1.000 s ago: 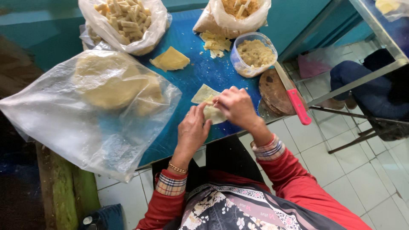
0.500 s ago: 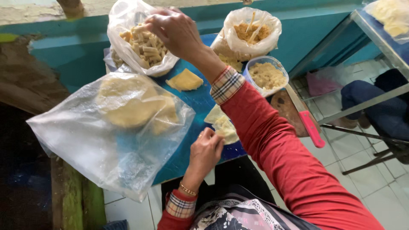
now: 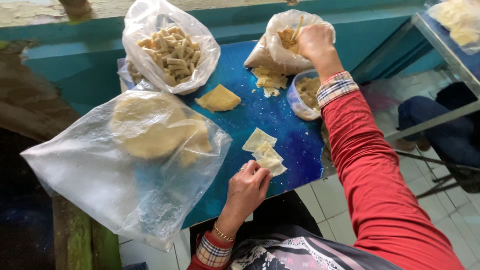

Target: The person sits at a blue table and assembles filled pastries. They spoon filling from a plastic bag onto square dough wrappers, then fold and pinch the wrappers closed by hand, setting the folded pastries aside as they work through the stack of wrappers.

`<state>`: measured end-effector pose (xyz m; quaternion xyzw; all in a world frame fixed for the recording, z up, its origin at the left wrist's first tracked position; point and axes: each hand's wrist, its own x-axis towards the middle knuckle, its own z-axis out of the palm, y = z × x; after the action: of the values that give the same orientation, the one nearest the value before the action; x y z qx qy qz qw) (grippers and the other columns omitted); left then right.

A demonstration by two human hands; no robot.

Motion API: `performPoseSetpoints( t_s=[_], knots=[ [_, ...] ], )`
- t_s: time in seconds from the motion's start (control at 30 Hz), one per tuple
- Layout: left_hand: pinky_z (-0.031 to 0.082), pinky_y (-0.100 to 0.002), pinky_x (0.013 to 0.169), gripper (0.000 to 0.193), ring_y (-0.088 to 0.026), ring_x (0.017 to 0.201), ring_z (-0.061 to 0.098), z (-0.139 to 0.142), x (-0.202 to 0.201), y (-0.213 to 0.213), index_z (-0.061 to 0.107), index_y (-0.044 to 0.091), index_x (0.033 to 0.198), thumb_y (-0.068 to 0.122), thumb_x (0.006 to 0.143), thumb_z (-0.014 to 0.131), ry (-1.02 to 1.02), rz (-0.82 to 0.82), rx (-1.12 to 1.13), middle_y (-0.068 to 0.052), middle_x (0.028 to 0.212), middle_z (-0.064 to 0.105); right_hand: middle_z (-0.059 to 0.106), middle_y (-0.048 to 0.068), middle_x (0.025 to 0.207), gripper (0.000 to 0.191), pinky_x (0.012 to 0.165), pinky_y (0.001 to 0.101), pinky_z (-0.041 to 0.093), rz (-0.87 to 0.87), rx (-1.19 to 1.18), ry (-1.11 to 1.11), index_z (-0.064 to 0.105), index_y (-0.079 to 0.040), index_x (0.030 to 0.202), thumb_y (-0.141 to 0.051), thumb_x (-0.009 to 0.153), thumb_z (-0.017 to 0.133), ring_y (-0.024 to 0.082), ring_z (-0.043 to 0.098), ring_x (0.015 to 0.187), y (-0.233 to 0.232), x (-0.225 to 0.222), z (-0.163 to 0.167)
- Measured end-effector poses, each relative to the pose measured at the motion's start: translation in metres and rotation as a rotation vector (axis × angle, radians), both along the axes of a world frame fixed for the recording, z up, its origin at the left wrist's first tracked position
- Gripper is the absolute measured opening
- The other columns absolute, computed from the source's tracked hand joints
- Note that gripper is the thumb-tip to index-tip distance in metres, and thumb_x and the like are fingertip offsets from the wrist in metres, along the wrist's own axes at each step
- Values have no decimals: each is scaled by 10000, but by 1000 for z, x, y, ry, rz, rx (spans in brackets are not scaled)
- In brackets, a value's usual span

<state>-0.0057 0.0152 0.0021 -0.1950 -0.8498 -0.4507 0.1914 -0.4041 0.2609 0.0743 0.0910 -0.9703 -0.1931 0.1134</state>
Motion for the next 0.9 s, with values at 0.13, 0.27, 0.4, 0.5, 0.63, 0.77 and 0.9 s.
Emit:
performPoseSetpoints(
  t_s=[0.13,0.27,0.4,0.5,0.63,0.77,0.9],
  knots=[
    [537,-383,660,100,-268,797,655,1,0,-5,679,84,860,150,895,745,1,18,25,-78,861,600,744,194,1083,255,813,490,569,-16,-246,19,787,-80,1059,-232,908,649,362,720,990,-34,-8,4],
    [537,-381,643,98,-267,767,655,5,-5,-10,680,84,847,134,893,750,33,14,42,-73,831,599,744,179,1070,242,901,472,535,-5,-418,-119,809,-188,1047,-303,883,675,361,700,998,-51,-5,-1],
    [533,-374,628,77,-262,739,660,7,-3,-10,692,82,868,123,907,743,52,27,71,-74,831,609,760,158,987,205,822,480,558,-72,-605,56,833,-200,973,-307,888,680,357,712,923,-12,5,4],
    [533,-371,633,72,-260,747,666,7,-6,-8,690,82,870,119,911,737,69,34,81,-72,843,618,742,165,866,181,753,460,571,-35,-713,205,841,-181,876,-310,883,715,361,715,827,19,16,10],
    [531,-373,631,76,-266,752,663,6,-11,-8,687,86,863,125,912,731,81,56,63,-71,847,620,733,136,763,150,704,416,585,-43,-1014,130,817,-169,838,-297,799,748,311,747,739,38,29,15],
    [521,-382,624,103,-277,751,654,2,-17,-8,678,83,839,141,905,732,88,68,17,-79,833,608,711,180,789,196,687,446,575,92,-855,301,794,-114,849,-299,887,743,346,731,754,38,34,13],
    [525,-375,628,103,-264,748,658,0,-22,-11,679,84,841,141,916,723,92,80,13,-71,830,608,710,197,767,193,651,490,557,60,-748,437,806,-98,808,-256,891,733,396,691,727,34,32,12]
  ],
)
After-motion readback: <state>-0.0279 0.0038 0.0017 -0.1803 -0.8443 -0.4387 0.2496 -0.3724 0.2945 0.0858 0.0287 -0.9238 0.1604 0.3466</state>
